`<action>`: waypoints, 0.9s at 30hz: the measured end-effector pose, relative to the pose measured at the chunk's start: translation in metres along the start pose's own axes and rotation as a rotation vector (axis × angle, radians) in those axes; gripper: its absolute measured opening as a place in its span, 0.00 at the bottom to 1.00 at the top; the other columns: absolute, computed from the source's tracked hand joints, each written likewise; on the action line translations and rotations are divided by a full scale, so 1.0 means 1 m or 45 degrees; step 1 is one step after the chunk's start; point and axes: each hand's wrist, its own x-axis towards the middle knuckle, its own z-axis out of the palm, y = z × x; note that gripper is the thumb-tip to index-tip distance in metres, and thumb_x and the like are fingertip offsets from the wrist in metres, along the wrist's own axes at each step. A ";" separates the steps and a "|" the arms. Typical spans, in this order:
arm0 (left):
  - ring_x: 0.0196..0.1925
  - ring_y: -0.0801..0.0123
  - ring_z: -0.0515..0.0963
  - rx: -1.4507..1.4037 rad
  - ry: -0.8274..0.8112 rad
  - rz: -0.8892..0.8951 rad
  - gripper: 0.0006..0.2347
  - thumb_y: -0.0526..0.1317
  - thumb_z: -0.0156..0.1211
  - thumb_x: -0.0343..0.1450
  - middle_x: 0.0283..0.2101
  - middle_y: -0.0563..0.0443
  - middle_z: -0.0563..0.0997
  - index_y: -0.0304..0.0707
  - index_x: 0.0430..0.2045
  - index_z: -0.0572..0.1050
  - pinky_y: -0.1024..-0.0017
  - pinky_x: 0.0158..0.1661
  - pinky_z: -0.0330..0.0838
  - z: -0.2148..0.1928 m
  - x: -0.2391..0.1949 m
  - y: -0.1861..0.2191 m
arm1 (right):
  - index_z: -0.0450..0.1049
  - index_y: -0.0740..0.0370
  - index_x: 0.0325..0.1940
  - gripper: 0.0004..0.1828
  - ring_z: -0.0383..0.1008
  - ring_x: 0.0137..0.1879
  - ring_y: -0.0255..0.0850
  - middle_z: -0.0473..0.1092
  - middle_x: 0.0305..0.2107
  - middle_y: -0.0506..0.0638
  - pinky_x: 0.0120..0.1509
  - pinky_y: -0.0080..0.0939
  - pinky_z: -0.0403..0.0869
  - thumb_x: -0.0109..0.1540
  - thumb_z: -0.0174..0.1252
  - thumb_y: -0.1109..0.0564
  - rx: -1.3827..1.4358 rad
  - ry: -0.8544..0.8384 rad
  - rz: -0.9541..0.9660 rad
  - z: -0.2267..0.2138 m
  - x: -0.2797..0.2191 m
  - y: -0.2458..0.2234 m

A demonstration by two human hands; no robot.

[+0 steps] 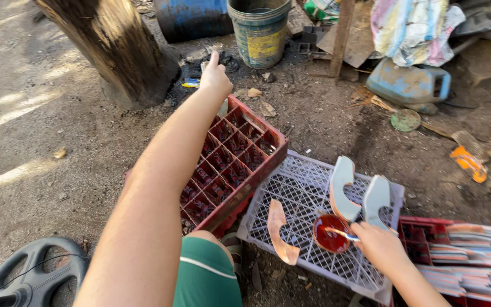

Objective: The person sits on the ground and uses a paintbrush to apply orange paint to curved white plastic parts. They dip the brush into a small container of paint, coat each part, and place the painted parts into a red crate. The person repeats this process for multiple parts.

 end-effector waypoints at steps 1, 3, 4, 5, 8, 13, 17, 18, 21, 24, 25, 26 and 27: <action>0.60 0.60 0.77 0.009 -0.011 0.008 0.11 0.45 0.60 0.73 0.50 0.61 0.85 0.56 0.47 0.85 0.36 0.70 0.36 0.008 0.009 -0.001 | 0.68 0.45 0.48 0.19 0.77 0.45 0.51 0.73 0.34 0.46 0.46 0.54 0.74 0.55 0.64 0.49 0.030 0.001 -0.019 0.003 0.001 0.004; 0.61 0.59 0.76 0.030 -0.029 0.027 0.12 0.46 0.60 0.73 0.51 0.61 0.84 0.57 0.48 0.83 0.37 0.70 0.36 0.021 0.028 -0.002 | 0.66 0.45 0.51 0.21 0.77 0.47 0.51 0.73 0.37 0.45 0.47 0.53 0.75 0.56 0.64 0.46 0.002 -0.097 0.017 0.011 0.004 0.012; 0.61 0.59 0.75 0.041 -0.077 0.043 0.13 0.47 0.61 0.72 0.52 0.60 0.84 0.57 0.49 0.83 0.37 0.70 0.36 0.027 0.037 -0.002 | 0.65 0.45 0.52 0.23 0.77 0.48 0.51 0.73 0.38 0.45 0.48 0.53 0.75 0.57 0.64 0.45 -0.012 -0.145 0.038 0.014 0.007 0.015; 0.62 0.59 0.75 0.052 -0.126 0.061 0.14 0.48 0.62 0.71 0.53 0.59 0.83 0.56 0.50 0.82 0.37 0.69 0.35 0.031 0.047 0.001 | 0.64 0.44 0.52 0.24 0.78 0.48 0.50 0.73 0.39 0.45 0.49 0.53 0.75 0.56 0.64 0.43 -0.007 -0.213 0.080 0.017 0.010 0.018; 0.62 0.58 0.74 0.035 -0.194 0.072 0.15 0.48 0.62 0.71 0.55 0.57 0.82 0.55 0.51 0.81 0.37 0.68 0.37 0.041 0.073 0.007 | 0.64 0.45 0.52 0.27 0.78 0.51 0.50 0.74 0.42 0.46 0.51 0.53 0.76 0.56 0.66 0.38 0.036 -0.382 0.191 0.015 0.020 0.023; 0.62 0.57 0.74 0.077 -0.188 0.101 0.14 0.48 0.61 0.71 0.55 0.56 0.81 0.54 0.49 0.81 0.39 0.67 0.40 0.050 0.101 0.024 | 0.65 0.45 0.53 0.29 0.79 0.49 0.50 0.75 0.42 0.46 0.51 0.50 0.78 0.56 0.64 0.33 -0.011 -0.375 0.159 -0.035 0.072 0.007; 0.62 0.57 0.74 0.157 -0.196 0.080 0.13 0.47 0.61 0.70 0.55 0.55 0.81 0.53 0.48 0.81 0.40 0.66 0.43 0.049 0.104 0.028 | 0.75 0.52 0.39 0.16 0.79 0.43 0.49 0.76 0.34 0.49 0.47 0.48 0.76 0.57 0.64 0.41 0.148 0.112 -0.043 -0.114 0.168 -0.042; 0.62 0.56 0.74 0.191 -0.198 0.077 0.13 0.47 0.60 0.70 0.55 0.55 0.81 0.53 0.47 0.81 0.40 0.66 0.44 0.047 0.103 0.028 | 0.77 0.55 0.35 0.16 0.78 0.41 0.50 0.75 0.32 0.50 0.45 0.49 0.75 0.57 0.65 0.42 0.264 0.259 -0.131 -0.135 0.200 -0.061; 0.62 0.56 0.73 0.265 -0.178 0.040 0.13 0.47 0.60 0.70 0.55 0.55 0.80 0.52 0.46 0.81 0.41 0.65 0.46 0.036 0.100 0.024 | 0.78 0.57 0.36 0.10 0.77 0.42 0.50 0.74 0.34 0.52 0.46 0.49 0.74 0.60 0.62 0.49 0.371 0.589 -0.432 -0.188 0.292 -0.128; 0.62 0.55 0.73 0.289 -0.168 0.047 0.12 0.47 0.59 0.70 0.55 0.54 0.80 0.51 0.45 0.81 0.42 0.65 0.48 0.029 0.092 0.037 | 0.80 0.57 0.39 0.11 0.76 0.44 0.50 0.73 0.33 0.53 0.49 0.50 0.73 0.62 0.65 0.49 0.312 0.669 -0.523 -0.217 0.380 -0.189; 0.62 0.55 0.73 0.298 -0.167 0.042 0.12 0.46 0.59 0.70 0.55 0.54 0.80 0.51 0.45 0.81 0.42 0.64 0.49 0.028 0.090 0.034 | 0.81 0.56 0.40 0.11 0.77 0.44 0.49 0.74 0.34 0.53 0.49 0.50 0.73 0.60 0.66 0.47 0.398 0.649 -0.481 -0.221 0.406 -0.209; 0.62 0.55 0.73 0.313 -0.165 0.038 0.12 0.46 0.59 0.70 0.55 0.53 0.80 0.50 0.45 0.81 0.43 0.64 0.49 0.028 0.088 0.033 | 0.82 0.54 0.41 0.12 0.77 0.44 0.49 0.74 0.34 0.52 0.49 0.49 0.73 0.59 0.67 0.46 0.483 0.626 -0.439 -0.221 0.429 -0.226; 0.62 0.55 0.73 0.319 -0.153 0.033 0.12 0.46 0.59 0.70 0.55 0.53 0.79 0.50 0.44 0.81 0.43 0.64 0.50 0.026 0.088 0.032 | 0.83 0.53 0.42 0.13 0.77 0.45 0.49 0.75 0.35 0.52 0.50 0.50 0.73 0.59 0.67 0.46 0.465 0.634 -0.433 -0.217 0.449 -0.241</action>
